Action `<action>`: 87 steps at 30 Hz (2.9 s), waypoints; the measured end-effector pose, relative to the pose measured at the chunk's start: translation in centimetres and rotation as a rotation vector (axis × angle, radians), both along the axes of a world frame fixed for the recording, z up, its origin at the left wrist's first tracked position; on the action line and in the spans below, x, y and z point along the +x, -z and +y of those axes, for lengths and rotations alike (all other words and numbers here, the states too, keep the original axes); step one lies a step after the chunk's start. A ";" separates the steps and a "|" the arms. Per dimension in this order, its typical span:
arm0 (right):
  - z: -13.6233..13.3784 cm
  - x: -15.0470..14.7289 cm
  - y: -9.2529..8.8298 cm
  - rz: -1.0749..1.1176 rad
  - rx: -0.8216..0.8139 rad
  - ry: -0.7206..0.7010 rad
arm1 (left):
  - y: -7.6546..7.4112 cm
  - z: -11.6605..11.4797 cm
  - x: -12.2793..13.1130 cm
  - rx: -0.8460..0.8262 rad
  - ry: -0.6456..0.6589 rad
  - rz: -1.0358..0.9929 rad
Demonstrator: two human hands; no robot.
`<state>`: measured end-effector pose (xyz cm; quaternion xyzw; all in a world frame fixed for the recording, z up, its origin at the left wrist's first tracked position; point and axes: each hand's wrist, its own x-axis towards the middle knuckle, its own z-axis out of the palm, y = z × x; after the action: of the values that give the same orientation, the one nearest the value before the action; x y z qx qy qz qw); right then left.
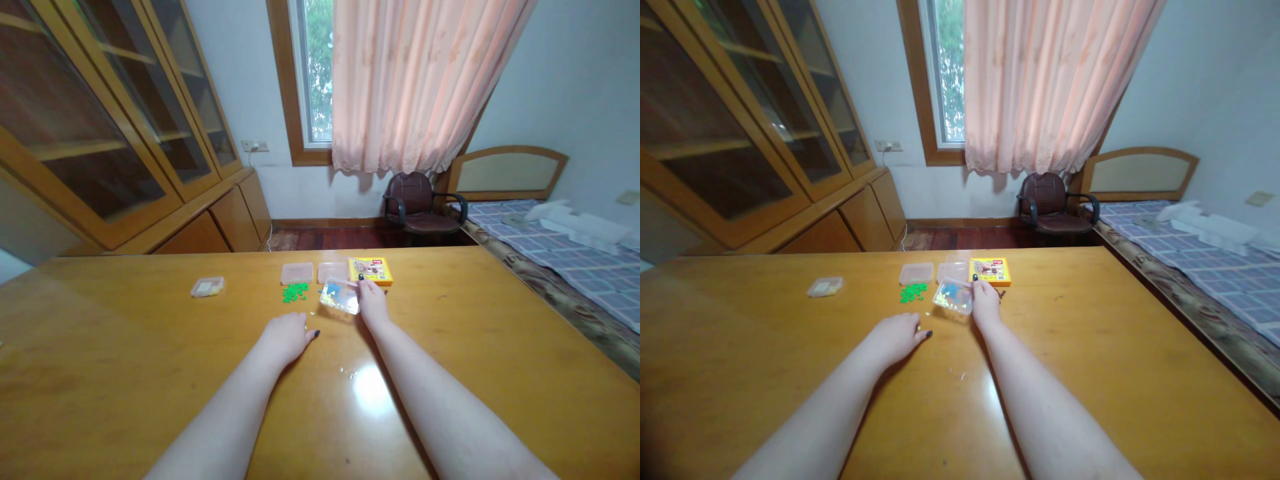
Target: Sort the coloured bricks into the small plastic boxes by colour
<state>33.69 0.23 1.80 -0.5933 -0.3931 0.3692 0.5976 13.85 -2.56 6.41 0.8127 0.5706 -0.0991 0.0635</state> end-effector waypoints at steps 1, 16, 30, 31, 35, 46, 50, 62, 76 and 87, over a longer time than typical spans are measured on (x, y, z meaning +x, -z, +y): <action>0.0 0.0 -0.1 0.007 -0.003 0.002 | 0.3 -0.1 0.1 -0.012 0.009 0.012; 0.4 0.5 0.5 0.076 0.011 0.049 | 1.0 0.7 0.4 -0.027 0.063 -0.077; -0.3 -0.5 0.9 -0.205 0.047 -0.185 | -0.7 1.4 0.3 0.300 0.121 -0.432; -0.2 -0.5 0.9 -0.184 0.048 -0.169 | -0.5 1.5 0.3 0.315 0.126 -0.466; 0.1 -0.1 0.7 -0.035 0.030 -0.028 | 0.8 2.3 0.0 0.337 0.035 -0.463; 0.1 0.0 0.0 0.105 0.028 0.045 | 2.0 1.5 0.7 0.172 0.124 -0.173; 0.0 0.0 -0.1 0.094 0.031 0.045 | 1.1 1.5 0.3 0.200 0.146 -0.174; 0.2 0.0 0.4 0.090 0.037 0.058 | 1.6 1.6 0.6 0.183 -0.076 -0.080; 0.3 0.1 1.0 0.078 0.031 0.035 | 2.8 2.2 2.4 0.184 -0.053 -0.053; -0.6 -0.5 0.6 -0.234 0.079 -0.155 | 1.5 2.8 0.4 0.367 -0.092 -0.557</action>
<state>33.18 -0.35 1.18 -0.5762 -0.5189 0.3269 0.5403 14.22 0.23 4.93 0.7800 0.5756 0.2339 0.0741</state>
